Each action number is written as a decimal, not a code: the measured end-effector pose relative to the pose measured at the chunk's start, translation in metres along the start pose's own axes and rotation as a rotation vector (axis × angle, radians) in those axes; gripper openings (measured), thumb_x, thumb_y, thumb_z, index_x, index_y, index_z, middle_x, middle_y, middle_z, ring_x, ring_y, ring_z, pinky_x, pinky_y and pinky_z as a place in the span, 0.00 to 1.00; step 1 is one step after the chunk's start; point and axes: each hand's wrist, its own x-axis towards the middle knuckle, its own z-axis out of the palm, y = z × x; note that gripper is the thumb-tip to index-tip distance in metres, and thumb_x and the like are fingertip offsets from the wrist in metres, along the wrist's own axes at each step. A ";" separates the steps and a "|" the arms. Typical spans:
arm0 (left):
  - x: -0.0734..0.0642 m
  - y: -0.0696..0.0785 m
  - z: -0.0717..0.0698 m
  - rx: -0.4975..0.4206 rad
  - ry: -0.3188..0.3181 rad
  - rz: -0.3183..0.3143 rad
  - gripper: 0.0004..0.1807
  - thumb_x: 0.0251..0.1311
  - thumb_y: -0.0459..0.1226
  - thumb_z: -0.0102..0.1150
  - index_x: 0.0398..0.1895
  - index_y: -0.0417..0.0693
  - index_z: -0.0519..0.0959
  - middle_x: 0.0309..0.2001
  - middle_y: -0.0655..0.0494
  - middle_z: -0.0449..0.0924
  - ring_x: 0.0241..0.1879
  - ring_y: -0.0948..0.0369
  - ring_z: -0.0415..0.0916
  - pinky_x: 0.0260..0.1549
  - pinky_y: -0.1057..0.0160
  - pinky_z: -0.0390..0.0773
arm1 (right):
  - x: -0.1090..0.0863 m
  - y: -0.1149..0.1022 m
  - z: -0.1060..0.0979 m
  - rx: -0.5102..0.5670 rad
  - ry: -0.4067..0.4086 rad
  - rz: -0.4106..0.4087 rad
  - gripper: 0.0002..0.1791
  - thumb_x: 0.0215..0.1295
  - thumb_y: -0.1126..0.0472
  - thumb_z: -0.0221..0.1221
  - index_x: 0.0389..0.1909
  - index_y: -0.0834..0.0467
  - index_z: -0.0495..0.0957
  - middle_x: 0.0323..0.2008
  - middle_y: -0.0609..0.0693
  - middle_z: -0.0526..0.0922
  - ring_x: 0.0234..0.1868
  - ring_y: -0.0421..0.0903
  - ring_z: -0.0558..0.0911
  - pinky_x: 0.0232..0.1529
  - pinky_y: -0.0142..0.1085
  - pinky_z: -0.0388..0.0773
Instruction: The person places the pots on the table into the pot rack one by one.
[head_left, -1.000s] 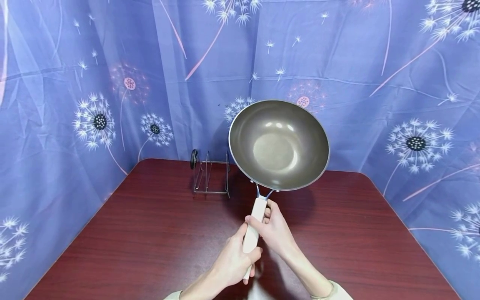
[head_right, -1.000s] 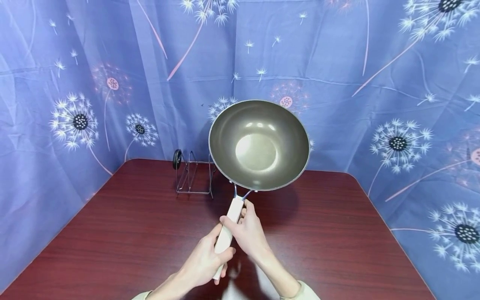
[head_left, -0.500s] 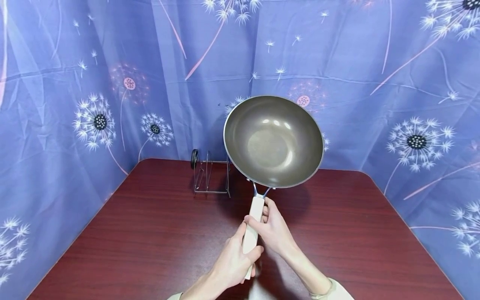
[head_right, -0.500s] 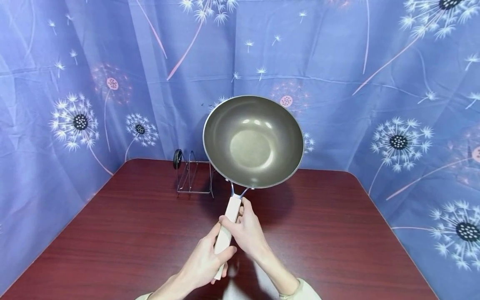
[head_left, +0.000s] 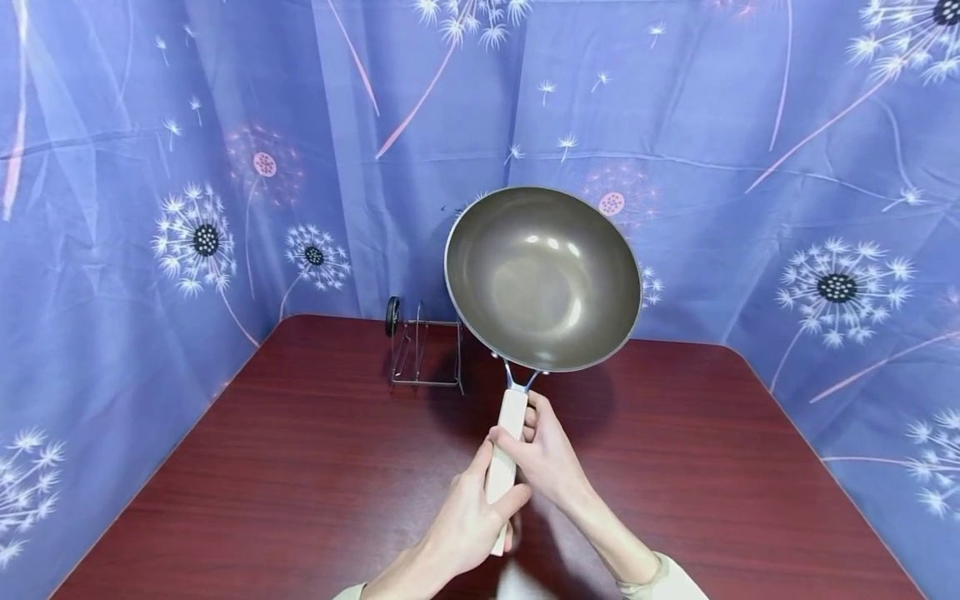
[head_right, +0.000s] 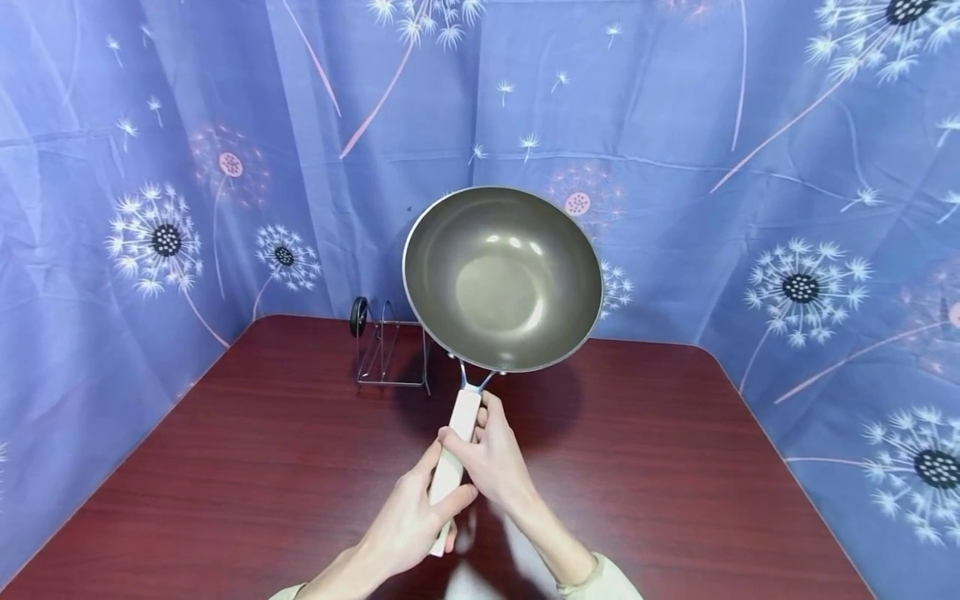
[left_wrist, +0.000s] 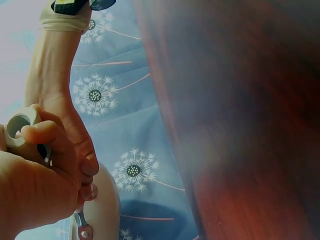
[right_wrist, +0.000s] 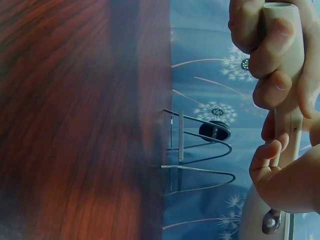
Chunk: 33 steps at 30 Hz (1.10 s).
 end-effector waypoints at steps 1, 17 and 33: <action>0.000 0.000 0.000 -0.004 -0.001 0.002 0.34 0.65 0.40 0.59 0.72 0.63 0.59 0.14 0.53 0.77 0.08 0.62 0.74 0.09 0.60 0.77 | 0.000 0.000 0.000 0.012 -0.007 -0.001 0.36 0.59 0.69 0.64 0.66 0.65 0.58 0.45 0.59 0.82 0.36 0.41 0.84 0.35 0.31 0.82; -0.003 0.001 -0.006 -0.171 -0.057 0.068 0.41 0.68 0.38 0.57 0.79 0.62 0.48 0.25 0.49 0.72 0.11 0.66 0.71 0.10 0.65 0.76 | 0.004 -0.008 -0.006 0.004 -0.073 -0.023 0.37 0.58 0.69 0.64 0.66 0.66 0.57 0.42 0.61 0.80 0.34 0.41 0.82 0.33 0.30 0.81; -0.012 0.005 -0.009 -0.143 0.011 0.048 0.48 0.62 0.31 0.59 0.80 0.61 0.45 0.34 0.48 0.74 0.15 0.63 0.73 0.12 0.56 0.80 | 0.005 -0.017 -0.003 -0.067 -0.085 -0.062 0.33 0.58 0.61 0.68 0.58 0.62 0.61 0.33 0.51 0.83 0.25 0.39 0.79 0.24 0.30 0.76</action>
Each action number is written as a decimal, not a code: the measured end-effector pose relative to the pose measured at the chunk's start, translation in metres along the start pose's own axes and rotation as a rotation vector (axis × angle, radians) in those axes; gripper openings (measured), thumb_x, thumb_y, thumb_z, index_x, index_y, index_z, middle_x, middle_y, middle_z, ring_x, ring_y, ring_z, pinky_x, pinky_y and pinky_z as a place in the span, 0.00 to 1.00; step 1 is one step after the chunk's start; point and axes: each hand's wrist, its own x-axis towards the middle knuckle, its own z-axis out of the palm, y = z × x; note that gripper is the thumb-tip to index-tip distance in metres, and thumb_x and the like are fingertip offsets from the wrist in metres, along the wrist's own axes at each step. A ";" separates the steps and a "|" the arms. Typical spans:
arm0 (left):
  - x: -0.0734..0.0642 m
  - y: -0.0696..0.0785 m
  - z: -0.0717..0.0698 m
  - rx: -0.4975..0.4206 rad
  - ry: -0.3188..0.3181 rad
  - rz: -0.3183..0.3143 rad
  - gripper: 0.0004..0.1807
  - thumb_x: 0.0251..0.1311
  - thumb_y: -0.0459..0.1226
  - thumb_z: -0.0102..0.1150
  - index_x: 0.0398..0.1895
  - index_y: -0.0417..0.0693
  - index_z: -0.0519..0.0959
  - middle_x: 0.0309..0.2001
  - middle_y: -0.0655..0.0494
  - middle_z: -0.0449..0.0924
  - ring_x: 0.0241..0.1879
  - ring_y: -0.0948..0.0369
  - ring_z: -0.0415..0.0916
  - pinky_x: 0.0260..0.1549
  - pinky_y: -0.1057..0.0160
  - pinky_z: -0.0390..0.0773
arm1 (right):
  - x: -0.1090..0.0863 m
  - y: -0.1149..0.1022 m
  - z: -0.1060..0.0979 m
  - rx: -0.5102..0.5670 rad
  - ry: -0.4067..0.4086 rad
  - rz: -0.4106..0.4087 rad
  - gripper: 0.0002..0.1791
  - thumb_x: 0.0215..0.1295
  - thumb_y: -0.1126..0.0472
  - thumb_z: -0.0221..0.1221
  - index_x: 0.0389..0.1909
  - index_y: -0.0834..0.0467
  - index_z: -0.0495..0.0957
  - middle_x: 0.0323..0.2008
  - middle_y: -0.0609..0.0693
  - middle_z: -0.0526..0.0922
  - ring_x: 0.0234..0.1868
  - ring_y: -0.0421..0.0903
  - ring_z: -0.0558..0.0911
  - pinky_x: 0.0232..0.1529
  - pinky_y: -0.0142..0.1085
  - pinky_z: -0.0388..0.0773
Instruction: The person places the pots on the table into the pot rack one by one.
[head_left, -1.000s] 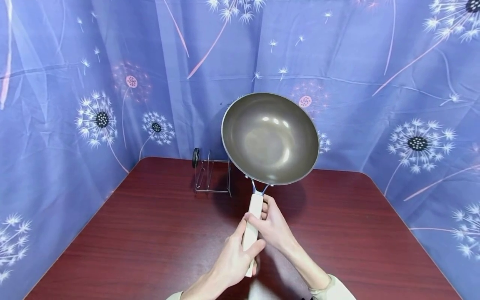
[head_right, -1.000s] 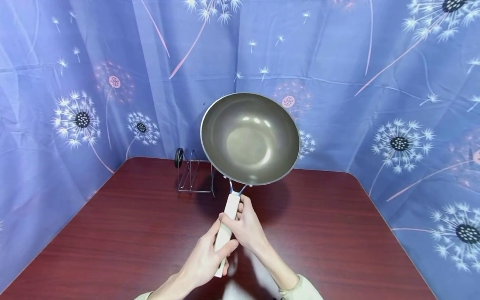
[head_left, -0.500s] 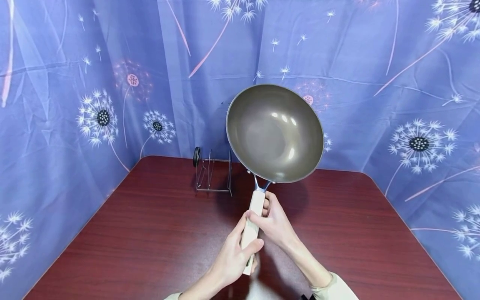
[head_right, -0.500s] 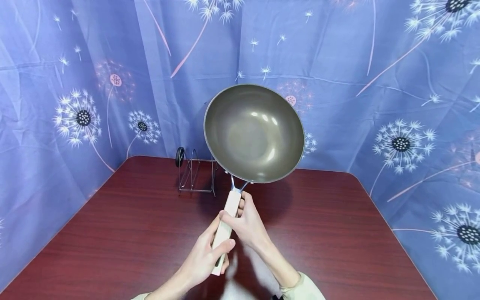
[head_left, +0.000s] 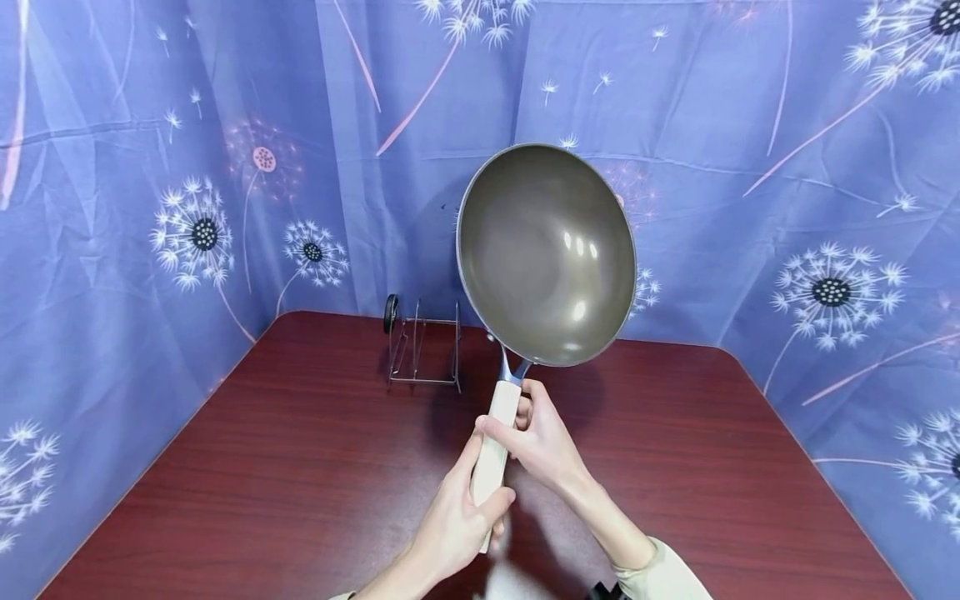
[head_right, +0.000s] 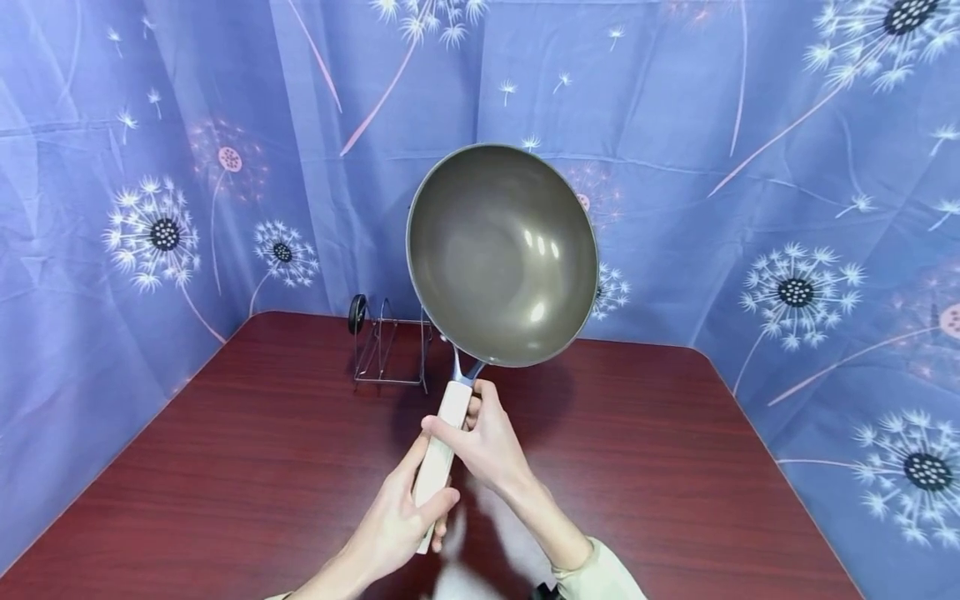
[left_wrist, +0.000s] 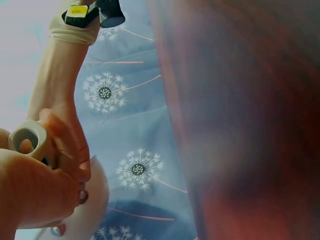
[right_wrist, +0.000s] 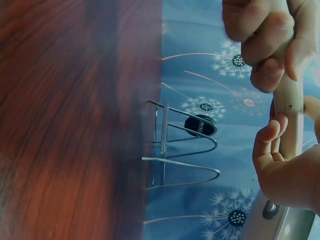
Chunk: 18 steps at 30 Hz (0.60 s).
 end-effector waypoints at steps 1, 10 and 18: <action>0.000 0.000 0.001 -0.017 -0.002 -0.008 0.48 0.62 0.31 0.58 0.81 0.61 0.44 0.33 0.49 0.74 0.14 0.63 0.72 0.11 0.56 0.79 | 0.000 -0.001 0.000 -0.006 0.005 -0.002 0.32 0.59 0.61 0.68 0.58 0.62 0.61 0.33 0.51 0.83 0.25 0.39 0.79 0.24 0.30 0.76; 0.001 -0.001 0.005 -0.117 0.032 0.001 0.50 0.60 0.25 0.55 0.80 0.67 0.46 0.25 0.53 0.71 0.09 0.64 0.66 0.05 0.62 0.70 | 0.000 -0.005 0.001 -0.067 -0.036 -0.052 0.33 0.60 0.61 0.67 0.62 0.61 0.62 0.33 0.52 0.84 0.29 0.41 0.83 0.34 0.29 0.79; 0.002 0.003 -0.001 -0.132 0.079 0.025 0.51 0.57 0.23 0.56 0.79 0.69 0.50 0.20 0.54 0.69 0.09 0.64 0.65 0.03 0.58 0.69 | 0.006 -0.010 0.004 -0.065 -0.073 -0.085 0.31 0.62 0.62 0.65 0.61 0.63 0.61 0.33 0.54 0.84 0.29 0.40 0.83 0.33 0.30 0.79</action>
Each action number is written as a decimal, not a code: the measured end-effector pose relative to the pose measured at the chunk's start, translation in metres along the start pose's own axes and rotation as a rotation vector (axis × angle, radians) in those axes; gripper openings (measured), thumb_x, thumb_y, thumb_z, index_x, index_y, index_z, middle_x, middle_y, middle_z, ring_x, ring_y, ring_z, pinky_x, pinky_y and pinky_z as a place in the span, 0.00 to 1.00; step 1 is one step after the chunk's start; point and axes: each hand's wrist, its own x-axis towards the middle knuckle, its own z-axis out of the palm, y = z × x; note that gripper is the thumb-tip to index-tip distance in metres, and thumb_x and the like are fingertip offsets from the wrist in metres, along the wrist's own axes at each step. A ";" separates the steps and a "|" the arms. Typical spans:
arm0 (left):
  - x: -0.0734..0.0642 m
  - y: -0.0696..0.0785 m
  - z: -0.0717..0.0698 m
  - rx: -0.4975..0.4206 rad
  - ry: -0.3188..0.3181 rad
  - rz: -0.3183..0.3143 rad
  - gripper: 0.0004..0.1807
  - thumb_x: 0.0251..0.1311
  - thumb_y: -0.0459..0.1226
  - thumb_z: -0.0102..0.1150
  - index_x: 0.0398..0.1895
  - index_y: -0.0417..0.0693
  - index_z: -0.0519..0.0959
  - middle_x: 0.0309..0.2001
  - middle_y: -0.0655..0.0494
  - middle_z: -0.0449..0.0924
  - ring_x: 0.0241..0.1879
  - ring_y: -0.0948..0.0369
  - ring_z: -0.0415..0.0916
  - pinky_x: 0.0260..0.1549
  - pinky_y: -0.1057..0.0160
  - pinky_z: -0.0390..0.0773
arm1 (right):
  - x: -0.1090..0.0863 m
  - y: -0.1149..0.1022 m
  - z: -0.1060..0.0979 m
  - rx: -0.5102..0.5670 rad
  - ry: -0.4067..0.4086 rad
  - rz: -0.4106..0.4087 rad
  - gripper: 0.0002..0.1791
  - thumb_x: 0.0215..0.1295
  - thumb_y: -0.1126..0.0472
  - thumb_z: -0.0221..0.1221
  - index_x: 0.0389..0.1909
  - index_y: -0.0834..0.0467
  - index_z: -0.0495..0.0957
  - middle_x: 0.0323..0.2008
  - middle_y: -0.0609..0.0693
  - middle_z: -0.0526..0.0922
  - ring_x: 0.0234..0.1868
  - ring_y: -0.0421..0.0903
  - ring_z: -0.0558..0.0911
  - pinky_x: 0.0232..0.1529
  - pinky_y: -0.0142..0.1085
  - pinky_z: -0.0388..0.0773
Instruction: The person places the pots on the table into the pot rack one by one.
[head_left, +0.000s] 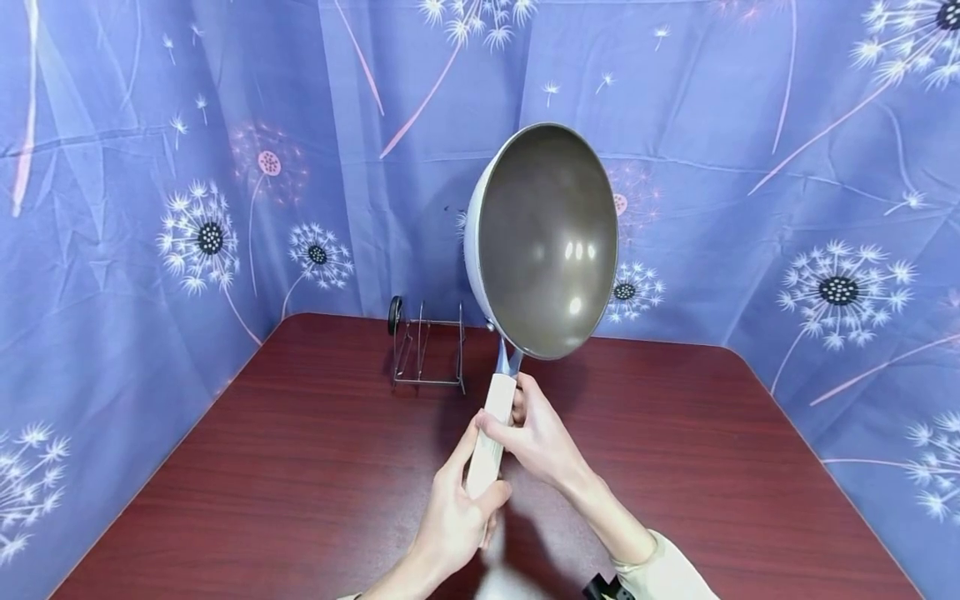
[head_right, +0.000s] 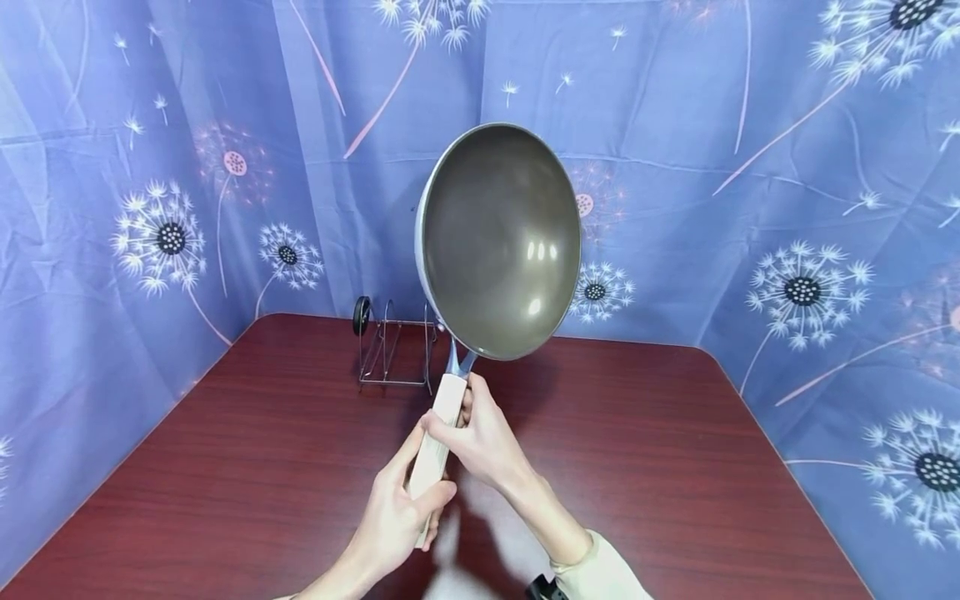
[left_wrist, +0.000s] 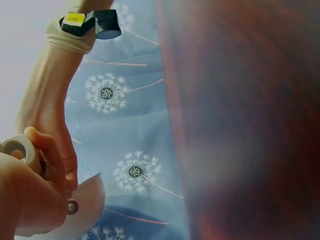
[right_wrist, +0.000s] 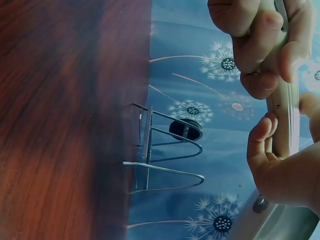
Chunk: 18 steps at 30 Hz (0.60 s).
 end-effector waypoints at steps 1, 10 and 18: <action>0.000 0.000 0.000 -0.009 -0.001 0.001 0.51 0.57 0.23 0.56 0.78 0.70 0.50 0.19 0.54 0.68 0.09 0.64 0.65 0.03 0.58 0.69 | 0.000 -0.001 0.000 0.004 -0.001 -0.002 0.31 0.62 0.62 0.65 0.62 0.63 0.61 0.34 0.54 0.84 0.30 0.40 0.83 0.34 0.30 0.80; -0.001 0.000 0.002 0.163 0.038 0.105 0.46 0.62 0.28 0.57 0.77 0.73 0.51 0.44 0.44 0.77 0.13 0.67 0.69 0.11 0.64 0.76 | -0.001 -0.004 -0.005 -0.010 -0.032 -0.047 0.32 0.63 0.60 0.66 0.62 0.61 0.61 0.36 0.55 0.85 0.32 0.42 0.84 0.36 0.32 0.81; -0.003 0.009 0.004 0.165 0.087 0.064 0.46 0.63 0.31 0.60 0.77 0.75 0.52 0.34 0.49 0.74 0.15 0.65 0.70 0.14 0.65 0.77 | 0.002 -0.012 -0.005 0.001 -0.068 -0.068 0.30 0.63 0.61 0.65 0.61 0.60 0.62 0.39 0.56 0.85 0.35 0.43 0.85 0.38 0.33 0.82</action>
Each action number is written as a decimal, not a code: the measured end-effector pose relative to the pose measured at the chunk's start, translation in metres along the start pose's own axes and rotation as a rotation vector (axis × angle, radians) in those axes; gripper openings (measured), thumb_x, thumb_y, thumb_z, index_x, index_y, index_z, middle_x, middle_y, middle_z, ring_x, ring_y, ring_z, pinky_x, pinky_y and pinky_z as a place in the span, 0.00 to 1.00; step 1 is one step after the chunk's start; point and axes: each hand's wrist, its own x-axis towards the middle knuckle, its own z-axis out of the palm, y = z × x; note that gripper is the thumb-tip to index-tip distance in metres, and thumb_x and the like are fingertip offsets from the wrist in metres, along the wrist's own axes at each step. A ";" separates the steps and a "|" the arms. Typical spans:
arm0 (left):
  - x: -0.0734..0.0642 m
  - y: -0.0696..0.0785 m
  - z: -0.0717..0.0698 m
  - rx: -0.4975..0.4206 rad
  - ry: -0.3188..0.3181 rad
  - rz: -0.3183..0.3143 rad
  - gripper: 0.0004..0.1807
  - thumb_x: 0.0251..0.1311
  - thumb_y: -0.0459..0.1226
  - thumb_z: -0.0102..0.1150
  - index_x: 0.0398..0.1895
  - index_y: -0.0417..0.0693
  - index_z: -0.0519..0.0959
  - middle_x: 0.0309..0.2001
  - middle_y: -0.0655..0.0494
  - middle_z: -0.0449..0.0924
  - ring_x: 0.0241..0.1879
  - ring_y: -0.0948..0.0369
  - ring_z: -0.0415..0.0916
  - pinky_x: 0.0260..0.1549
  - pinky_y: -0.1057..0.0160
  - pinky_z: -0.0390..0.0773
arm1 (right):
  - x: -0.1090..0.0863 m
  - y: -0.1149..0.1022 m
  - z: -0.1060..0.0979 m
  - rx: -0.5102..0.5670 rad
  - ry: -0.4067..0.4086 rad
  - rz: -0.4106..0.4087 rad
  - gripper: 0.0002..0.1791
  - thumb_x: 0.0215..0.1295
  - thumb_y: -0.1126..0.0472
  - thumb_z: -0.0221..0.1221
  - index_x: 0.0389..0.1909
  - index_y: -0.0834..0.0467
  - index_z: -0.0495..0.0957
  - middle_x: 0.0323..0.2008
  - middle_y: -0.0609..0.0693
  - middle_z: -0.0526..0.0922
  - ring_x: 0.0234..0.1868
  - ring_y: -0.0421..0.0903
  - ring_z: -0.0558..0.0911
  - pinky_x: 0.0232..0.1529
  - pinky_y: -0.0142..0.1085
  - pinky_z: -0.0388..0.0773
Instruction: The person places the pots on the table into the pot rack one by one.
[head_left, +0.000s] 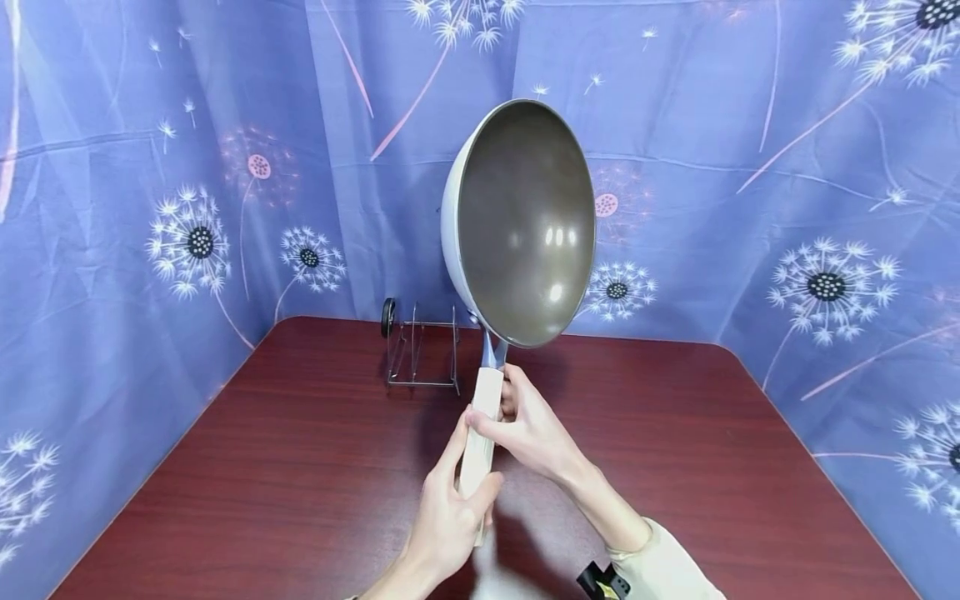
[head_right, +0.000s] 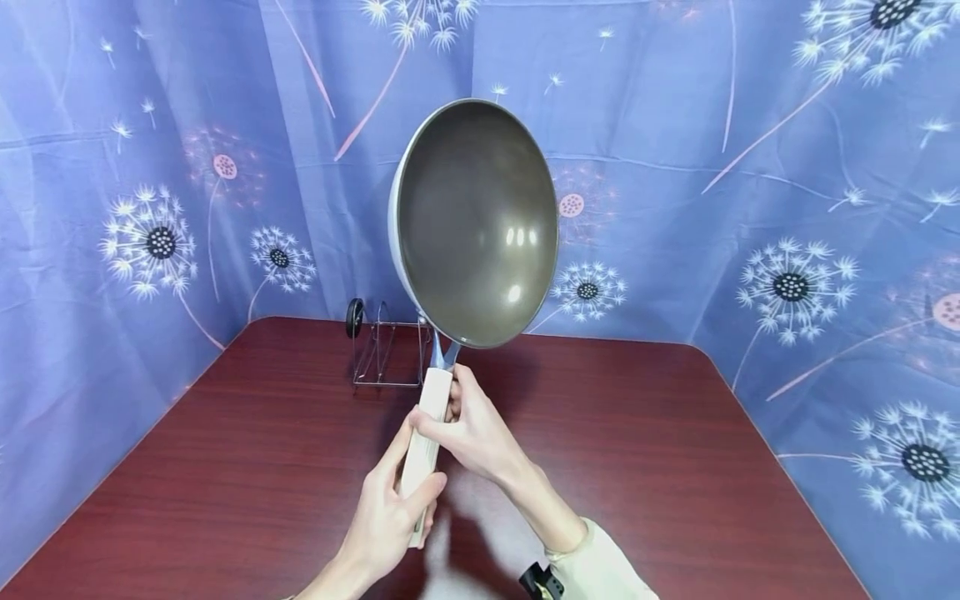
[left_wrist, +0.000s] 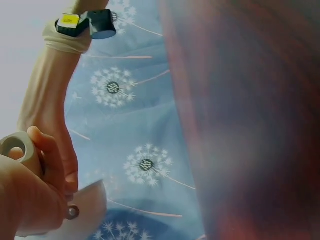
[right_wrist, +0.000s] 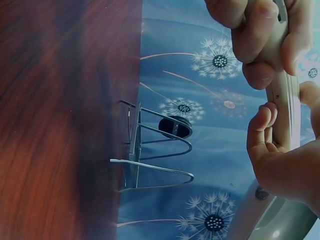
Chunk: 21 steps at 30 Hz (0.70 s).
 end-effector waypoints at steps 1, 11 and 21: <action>0.000 0.001 0.000 -0.004 0.004 -0.010 0.46 0.63 0.31 0.59 0.77 0.76 0.52 0.34 0.49 0.74 0.15 0.65 0.71 0.14 0.65 0.76 | 0.001 -0.001 0.000 -0.002 -0.005 0.002 0.30 0.63 0.61 0.65 0.61 0.60 0.63 0.39 0.56 0.85 0.36 0.43 0.85 0.38 0.33 0.82; -0.003 -0.002 -0.005 0.123 0.098 0.094 0.50 0.56 0.22 0.53 0.79 0.67 0.51 0.72 0.56 0.65 0.41 0.63 0.79 0.37 0.71 0.81 | 0.007 -0.006 0.009 0.006 -0.054 -0.010 0.30 0.62 0.62 0.65 0.62 0.59 0.63 0.41 0.56 0.85 0.37 0.43 0.84 0.39 0.32 0.82; 0.000 0.001 -0.016 0.218 0.147 0.284 0.51 0.53 0.19 0.57 0.78 0.64 0.54 0.74 0.63 0.63 0.67 0.63 0.68 0.65 0.77 0.64 | 0.008 -0.021 0.021 -0.022 0.050 -0.031 0.34 0.61 0.60 0.67 0.66 0.57 0.62 0.41 0.52 0.86 0.34 0.42 0.83 0.36 0.31 0.79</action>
